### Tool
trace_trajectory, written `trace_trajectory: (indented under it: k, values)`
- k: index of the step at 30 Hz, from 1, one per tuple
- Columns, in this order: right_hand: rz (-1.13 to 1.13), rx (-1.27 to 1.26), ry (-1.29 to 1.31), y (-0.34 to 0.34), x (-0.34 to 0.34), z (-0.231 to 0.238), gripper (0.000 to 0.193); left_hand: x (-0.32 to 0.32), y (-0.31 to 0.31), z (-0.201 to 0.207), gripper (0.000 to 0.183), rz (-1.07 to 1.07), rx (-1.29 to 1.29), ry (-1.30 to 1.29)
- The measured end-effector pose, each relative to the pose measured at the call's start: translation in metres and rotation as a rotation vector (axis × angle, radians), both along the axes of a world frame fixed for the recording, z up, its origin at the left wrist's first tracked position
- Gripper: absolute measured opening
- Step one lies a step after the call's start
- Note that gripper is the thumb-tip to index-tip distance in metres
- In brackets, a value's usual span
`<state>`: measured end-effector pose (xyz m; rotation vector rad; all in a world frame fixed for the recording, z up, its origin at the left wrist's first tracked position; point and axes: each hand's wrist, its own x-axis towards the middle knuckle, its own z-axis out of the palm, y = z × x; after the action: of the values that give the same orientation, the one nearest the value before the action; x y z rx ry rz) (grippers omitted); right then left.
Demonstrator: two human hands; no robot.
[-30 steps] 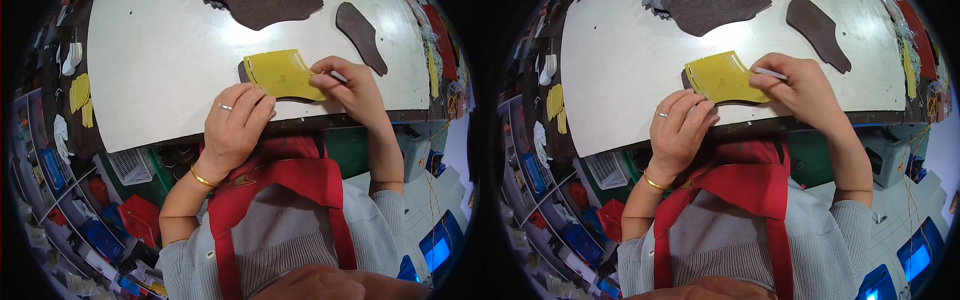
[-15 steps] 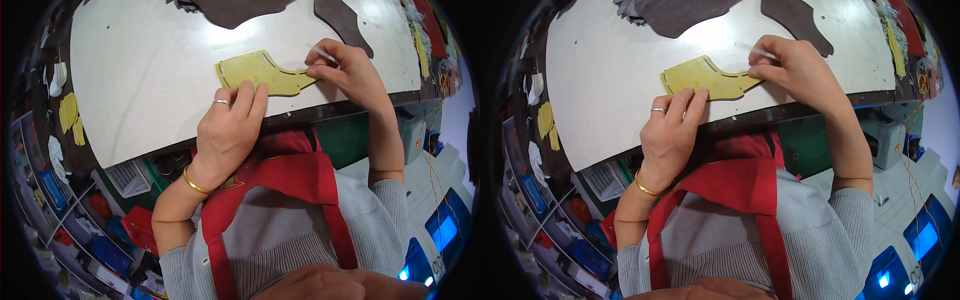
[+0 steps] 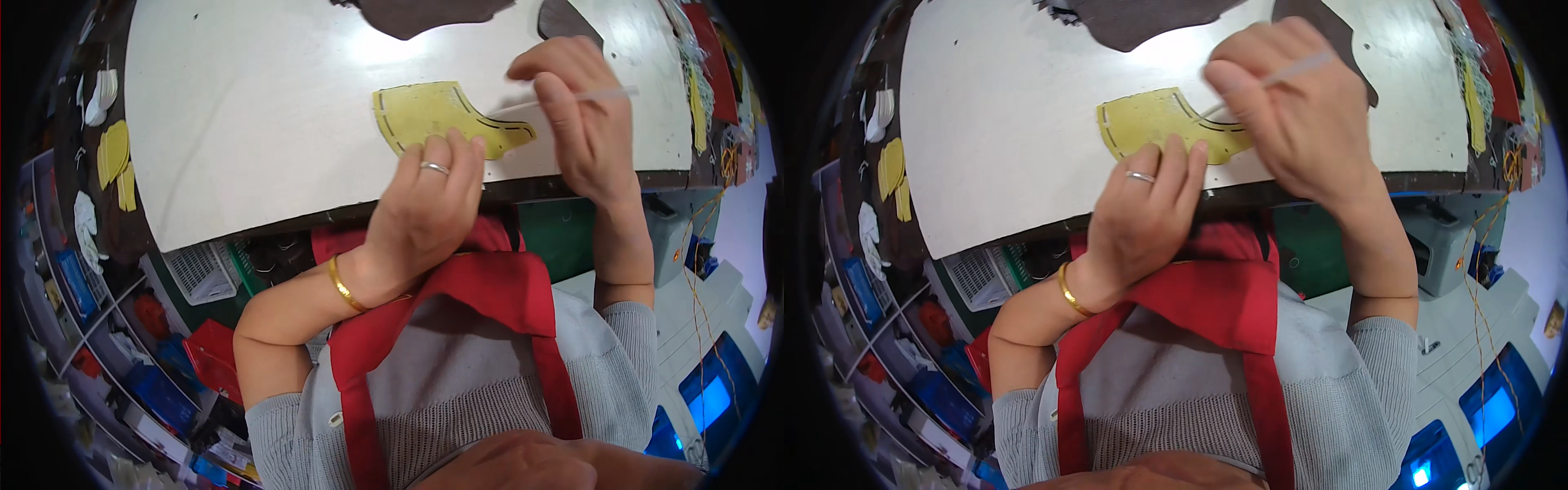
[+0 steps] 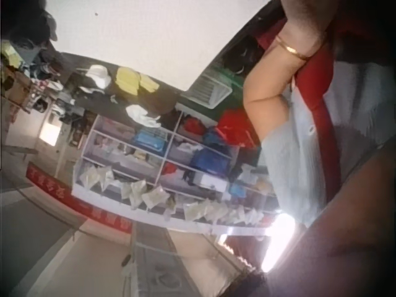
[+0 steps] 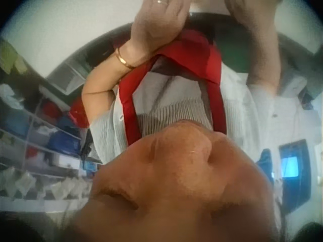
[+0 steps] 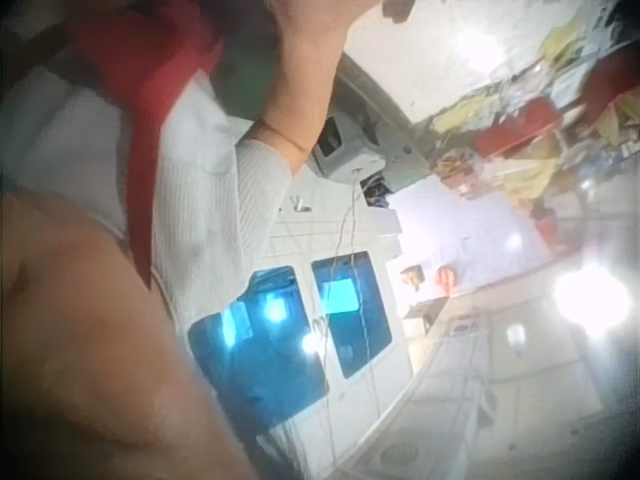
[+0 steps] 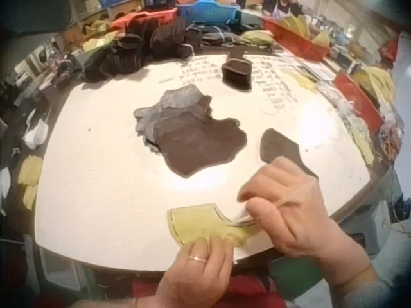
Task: The person removes an elastic band from a stack of leather pieces, marks each piece using a template and a marking pen, and then gathers and ties the stack back together with the elastic band.
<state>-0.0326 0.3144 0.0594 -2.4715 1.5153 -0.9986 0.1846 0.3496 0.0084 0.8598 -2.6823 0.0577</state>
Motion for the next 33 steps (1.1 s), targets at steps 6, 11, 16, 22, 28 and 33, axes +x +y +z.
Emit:
trace_trajectory:
  k: [6,11,16,22,28,33]
  values:
    - [0.427,0.556,0.136,-0.027,0.058,-0.013,0.02,-0.002,0.011,-0.006,0.034,-0.003,0.028,0.034]
    - [0.222,0.103,0.151,-0.057,0.061,-0.027,0.023,-0.009,-0.002,0.0,0.029,0.064,-0.177,0.009]
    - [0.068,0.537,-0.509,-0.03,0.017,-0.029,0.029,-0.013,-0.005,0.001,0.031,0.081,-0.134,0.009]
    - [-0.044,0.358,-0.214,0.001,0.02,-0.035,0.025,-0.015,-0.008,-0.006,0.031,0.086,-0.169,0.055]
    - [0.041,0.23,0.029,0.023,-0.009,-0.026,0.022,-0.016,-0.006,-0.002,0.03,0.12,-0.141,-0.027]
    - [-0.104,0.336,0.057,0.048,-0.031,-0.017,0.022,-0.02,-0.006,0.006,0.034,0.143,-0.141,-0.107]
